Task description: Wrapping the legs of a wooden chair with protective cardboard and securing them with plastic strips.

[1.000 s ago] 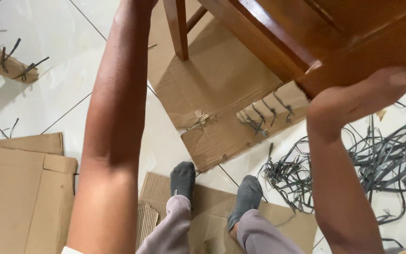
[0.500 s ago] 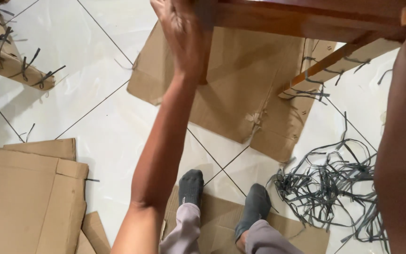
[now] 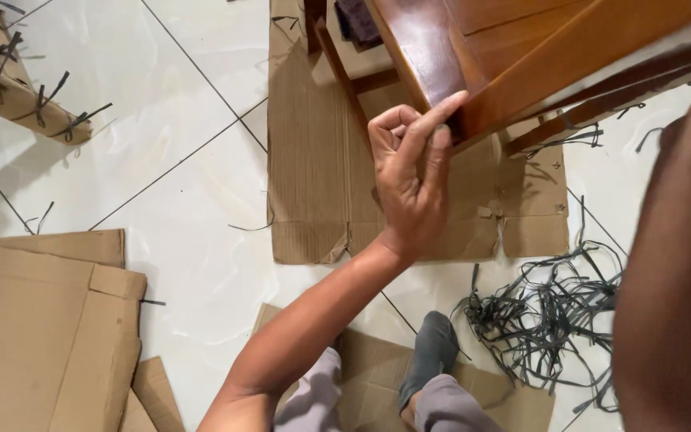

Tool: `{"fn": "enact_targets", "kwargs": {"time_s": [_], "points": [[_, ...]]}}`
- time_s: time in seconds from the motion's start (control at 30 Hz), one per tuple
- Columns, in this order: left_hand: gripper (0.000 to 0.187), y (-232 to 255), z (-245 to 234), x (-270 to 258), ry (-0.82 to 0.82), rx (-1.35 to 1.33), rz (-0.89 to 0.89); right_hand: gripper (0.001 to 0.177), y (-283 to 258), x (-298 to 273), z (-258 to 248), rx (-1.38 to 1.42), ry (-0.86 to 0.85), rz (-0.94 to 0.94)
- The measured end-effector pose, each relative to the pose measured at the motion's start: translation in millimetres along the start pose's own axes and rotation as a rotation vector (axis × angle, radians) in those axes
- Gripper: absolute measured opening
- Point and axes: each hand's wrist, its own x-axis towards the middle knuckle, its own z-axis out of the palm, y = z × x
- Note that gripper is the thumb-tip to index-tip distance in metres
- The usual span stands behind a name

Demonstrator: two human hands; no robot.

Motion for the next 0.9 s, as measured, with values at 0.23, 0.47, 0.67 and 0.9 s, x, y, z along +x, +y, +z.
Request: {"fn": "enact_targets", "kwargs": {"time_s": [0.23,0.47,0.67,0.9], "points": [[0.088,-24.1,-14.9,46.8,0.017,-0.143,-0.269,0.059,-43.7,-20.1,51.2,0.18,0.004,0.122],[0.136,-29.9,-17.7,103.8,-0.084,-0.441,-0.605,0.053,-15.5,-16.6,62.4,0.46,0.048,0.226],[0.086,-52.4,-20.7,132.5,-0.075,-0.489,-0.631,0.045,44.2,7.3,81.1,0.275,0.103,0.048],[0.079,-73.8,-6.4,132.4,-0.116,-0.577,-0.658,0.049,141.4,33.5,102.1,0.133,0.102,0.127]]}}
